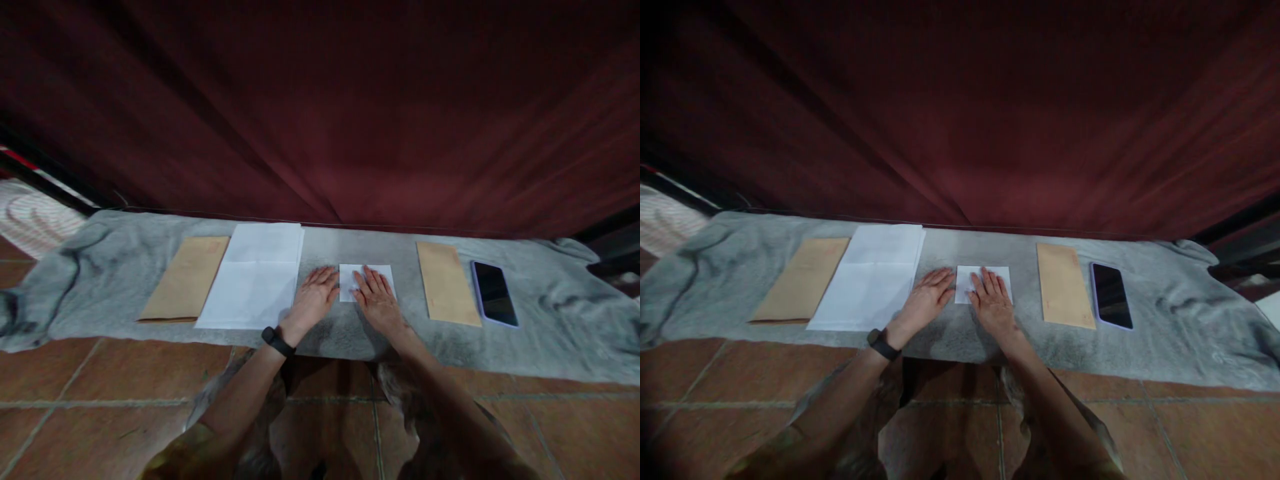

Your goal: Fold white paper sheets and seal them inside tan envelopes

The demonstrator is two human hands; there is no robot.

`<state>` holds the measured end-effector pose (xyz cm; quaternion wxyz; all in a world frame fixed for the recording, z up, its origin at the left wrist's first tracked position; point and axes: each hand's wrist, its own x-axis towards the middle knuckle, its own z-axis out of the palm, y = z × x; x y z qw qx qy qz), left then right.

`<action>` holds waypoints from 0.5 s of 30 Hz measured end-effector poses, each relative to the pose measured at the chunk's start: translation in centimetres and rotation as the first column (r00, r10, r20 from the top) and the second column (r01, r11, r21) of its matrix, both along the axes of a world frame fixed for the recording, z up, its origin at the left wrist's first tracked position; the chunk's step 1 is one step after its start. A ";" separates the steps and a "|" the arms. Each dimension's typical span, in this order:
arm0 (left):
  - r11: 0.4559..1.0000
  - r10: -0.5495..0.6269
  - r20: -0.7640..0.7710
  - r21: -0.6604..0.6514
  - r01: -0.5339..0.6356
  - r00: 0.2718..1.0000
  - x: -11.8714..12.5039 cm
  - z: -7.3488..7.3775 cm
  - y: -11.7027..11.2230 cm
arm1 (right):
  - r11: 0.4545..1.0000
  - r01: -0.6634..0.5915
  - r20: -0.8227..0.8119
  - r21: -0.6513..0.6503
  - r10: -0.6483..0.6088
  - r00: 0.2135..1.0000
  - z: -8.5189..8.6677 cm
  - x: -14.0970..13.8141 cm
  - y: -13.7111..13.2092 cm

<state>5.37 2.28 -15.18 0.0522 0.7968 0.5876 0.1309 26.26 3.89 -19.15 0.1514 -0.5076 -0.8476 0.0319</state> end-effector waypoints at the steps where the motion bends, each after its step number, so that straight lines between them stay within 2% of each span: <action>1: 0.998 0.063 0.022 0.019 -0.063 0.998 -1.0 0.3 0.4 | 1.000 0.008 0.002 0.004 -0.008 1.000 -0.3 0.0 -0.1; 3: 0.969 0.238 0.055 0.049 -0.241 0.970 -3.7 0.9 1.0 | 1.000 0.019 0.004 0.012 -0.019 1.000 -0.7 0.0 -0.1; 5: 0.896 0.441 0.075 0.026 -0.443 0.895 -7.1 1.5 1.2 | 1.000 0.018 0.007 0.021 -0.018 1.000 -0.9 0.1 0.1; 6: 0.847 0.530 0.073 0.015 -0.532 0.845 -8.8 1.7 1.1 | 1.000 0.015 0.009 0.026 -0.015 1.000 -1.0 0.1 0.1; 9: 0.651 0.758 0.005 -0.036 -0.758 0.652 -14.0 2.1 -0.1 | 0.999 0.004 0.013 0.038 -0.005 1.000 -1.1 0.2 0.3; 11: 0.542 0.836 -0.047 -0.086 -0.836 0.547 -17.1 2.2 -1.6 | 0.999 0.000 0.016 0.039 -0.001 1.000 -1.2 0.2 0.4; 12: 0.505 0.858 -0.064 -0.076 -0.860 0.510 -18.7 2.2 -2.5 | 0.999 -0.001 0.017 0.038 0.000 1.000 -1.2 0.2 0.4; 14: 0.484 0.870 -0.089 -0.029 -0.875 0.484 -21.7 2.3 -4.4 | 0.999 0.002 0.015 0.036 -0.002 1.000 -1.4 0.2 0.5; 15: 0.448 0.890 -0.102 0.006 -0.894 0.445 -23.2 2.3 -5.4 | 0.999 0.003 0.013 0.036 -0.003 1.000 -1.5 0.2 0.5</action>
